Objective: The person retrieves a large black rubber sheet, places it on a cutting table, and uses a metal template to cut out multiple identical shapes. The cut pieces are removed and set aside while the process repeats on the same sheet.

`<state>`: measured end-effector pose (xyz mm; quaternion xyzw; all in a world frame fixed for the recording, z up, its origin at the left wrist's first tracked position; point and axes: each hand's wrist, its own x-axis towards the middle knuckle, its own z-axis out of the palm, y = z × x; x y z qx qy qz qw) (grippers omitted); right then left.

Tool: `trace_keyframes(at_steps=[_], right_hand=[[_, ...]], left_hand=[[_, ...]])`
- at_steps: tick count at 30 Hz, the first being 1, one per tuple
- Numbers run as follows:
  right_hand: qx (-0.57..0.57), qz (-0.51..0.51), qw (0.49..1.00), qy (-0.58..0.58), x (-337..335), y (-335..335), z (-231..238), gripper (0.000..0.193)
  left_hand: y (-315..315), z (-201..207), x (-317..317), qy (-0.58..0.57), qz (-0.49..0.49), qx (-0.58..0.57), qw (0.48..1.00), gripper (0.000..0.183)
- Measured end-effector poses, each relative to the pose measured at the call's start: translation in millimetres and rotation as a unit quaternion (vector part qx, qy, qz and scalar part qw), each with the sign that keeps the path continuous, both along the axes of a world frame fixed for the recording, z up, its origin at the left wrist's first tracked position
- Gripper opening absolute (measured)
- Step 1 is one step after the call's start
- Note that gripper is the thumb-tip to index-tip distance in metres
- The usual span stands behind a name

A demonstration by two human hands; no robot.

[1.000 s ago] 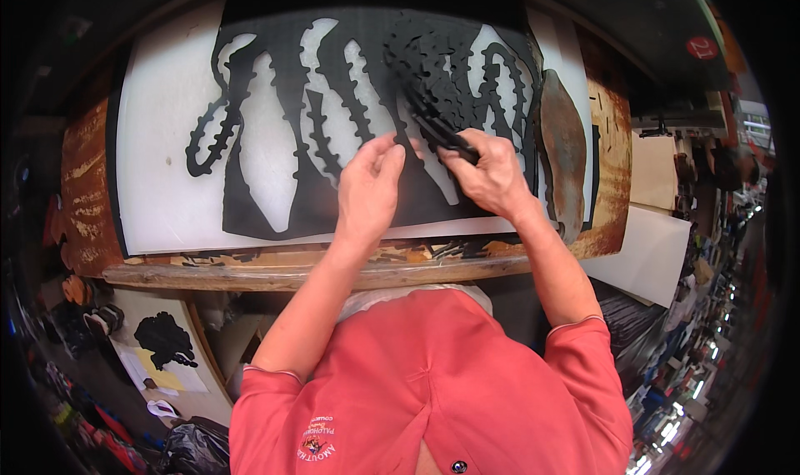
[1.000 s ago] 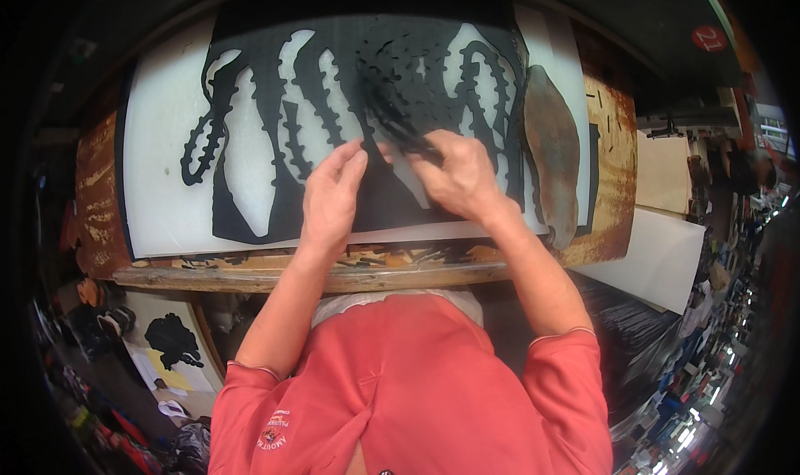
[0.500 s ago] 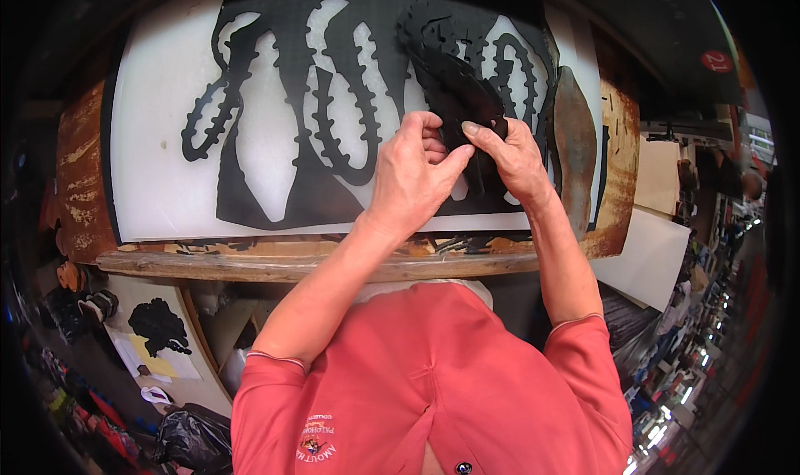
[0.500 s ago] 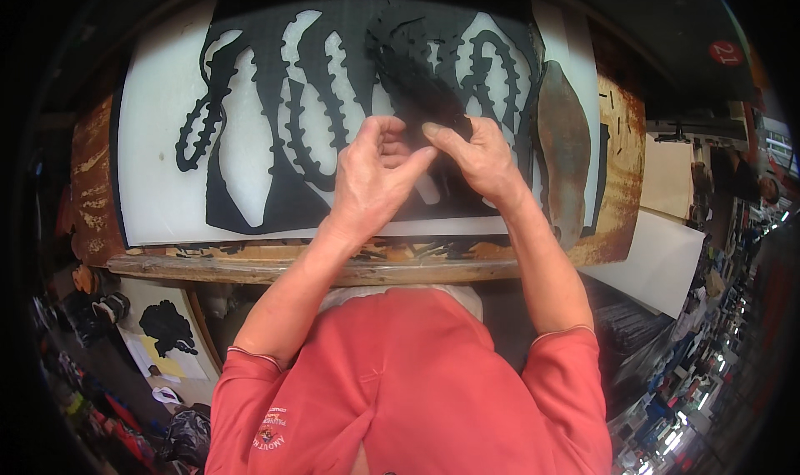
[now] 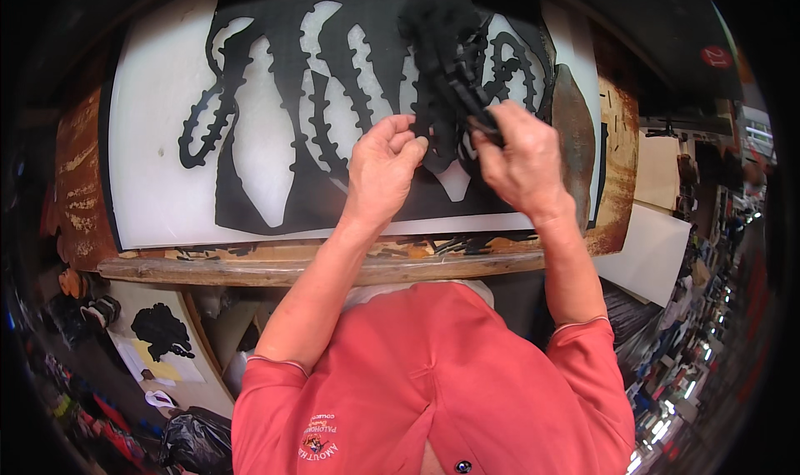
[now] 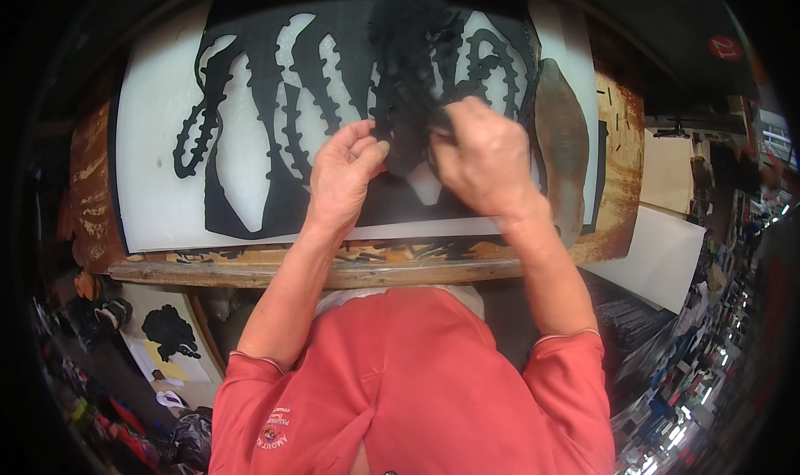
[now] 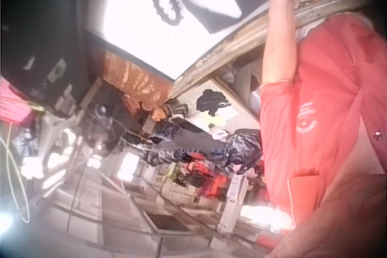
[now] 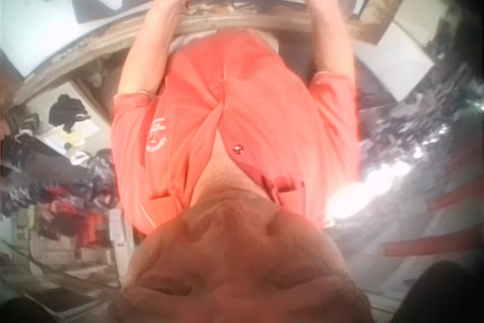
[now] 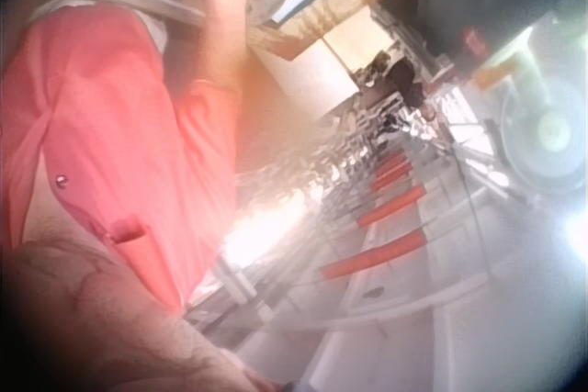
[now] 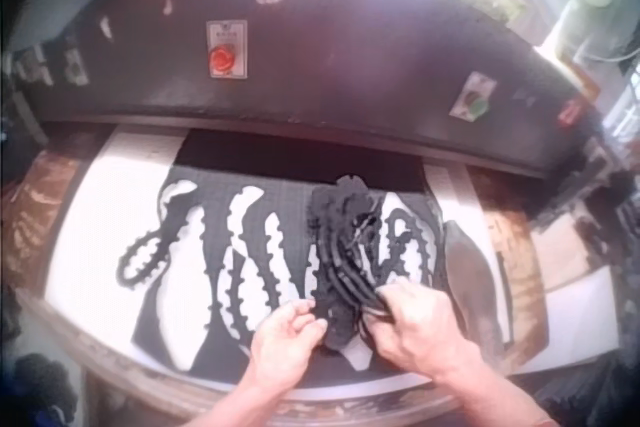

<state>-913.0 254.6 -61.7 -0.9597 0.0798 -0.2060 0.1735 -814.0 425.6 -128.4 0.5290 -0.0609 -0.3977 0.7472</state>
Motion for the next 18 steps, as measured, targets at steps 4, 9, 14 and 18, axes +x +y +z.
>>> trace_keyframes(at_steps=[4, 9, 14, 18], right_hand=[[-0.005, -0.013, 0.998, 0.066, 7.2, 25.0, -16.7, 0.020], [0.043, -0.034, 0.993, 0.106, 12.2, 29.4, -19.4, 0.025], [0.176, -0.014, 0.972, 0.156, 17.6, 13.1, -10.1, 0.022], [0.323, -0.077, 0.918, 0.216, 19.1, 0.7, -6.9, 0.023]], left_hand=[[2.1, -1.6, 1.1, 0.063, -0.021, -0.020, 0.998, 0.045], [5.4, -4.7, 4.8, 0.150, -0.003, -0.087, 0.985, 0.047], [4.8, 1.5, 3.5, 0.150, 0.001, -0.049, 0.987, 0.042], [8.6, 2.2, 2.1, -0.049, -0.001, -0.011, 0.999, 0.038]])
